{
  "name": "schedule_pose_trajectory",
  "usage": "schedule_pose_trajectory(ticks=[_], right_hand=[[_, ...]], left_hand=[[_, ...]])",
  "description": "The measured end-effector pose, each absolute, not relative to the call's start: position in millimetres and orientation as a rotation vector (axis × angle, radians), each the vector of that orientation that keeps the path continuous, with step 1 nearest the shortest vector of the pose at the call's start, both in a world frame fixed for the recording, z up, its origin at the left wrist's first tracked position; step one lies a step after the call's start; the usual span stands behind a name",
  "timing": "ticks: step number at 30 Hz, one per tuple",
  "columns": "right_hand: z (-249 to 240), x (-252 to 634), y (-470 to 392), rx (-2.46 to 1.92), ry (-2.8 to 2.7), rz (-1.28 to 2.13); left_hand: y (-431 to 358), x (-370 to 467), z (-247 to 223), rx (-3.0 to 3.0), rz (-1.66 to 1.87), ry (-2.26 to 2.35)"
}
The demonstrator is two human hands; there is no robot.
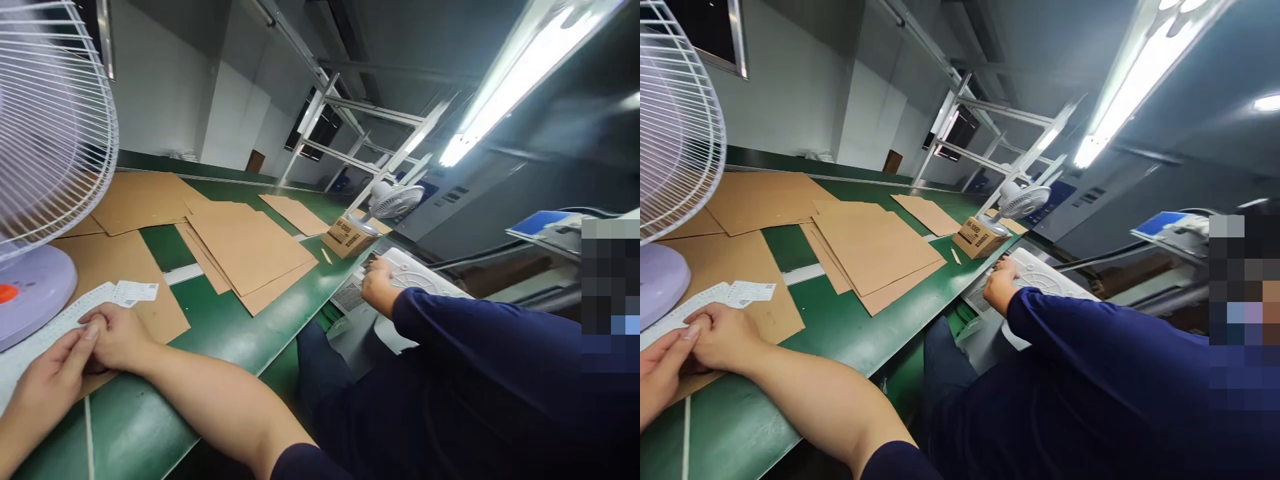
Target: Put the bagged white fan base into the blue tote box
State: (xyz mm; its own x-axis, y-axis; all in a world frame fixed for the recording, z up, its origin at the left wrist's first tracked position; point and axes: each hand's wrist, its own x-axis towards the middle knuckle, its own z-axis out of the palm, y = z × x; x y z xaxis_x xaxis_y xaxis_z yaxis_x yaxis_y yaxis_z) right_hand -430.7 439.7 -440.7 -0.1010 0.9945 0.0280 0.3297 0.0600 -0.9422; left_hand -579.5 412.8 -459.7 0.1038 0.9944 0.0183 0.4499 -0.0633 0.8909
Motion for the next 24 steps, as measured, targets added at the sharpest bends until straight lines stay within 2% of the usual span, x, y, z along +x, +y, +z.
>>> schedule_pose_trajectory(ticks=[9,16,20,24], right_hand=[[-420.8,-426.6,433.1,-1.233,-1.567,0.998],[-409.3,-402.2,453.3,-1.352,-1.497,0.715],[-404.9,-392.3,462.8,-1.511,-1.471,0.58],[-401.9,-388.6,463.3,-1.65,-1.537,0.433]], left_hand=[[391.9,-555.8,-425.0,1.449,1.08,1.184],[390.4,-566.9,-410.4,1.863,1.132,1.484],[397.8,-575.0,-413.1,2.22,0.998,1.753],[397.4,-574.6,-420.0,2.483,0.754,1.707]])
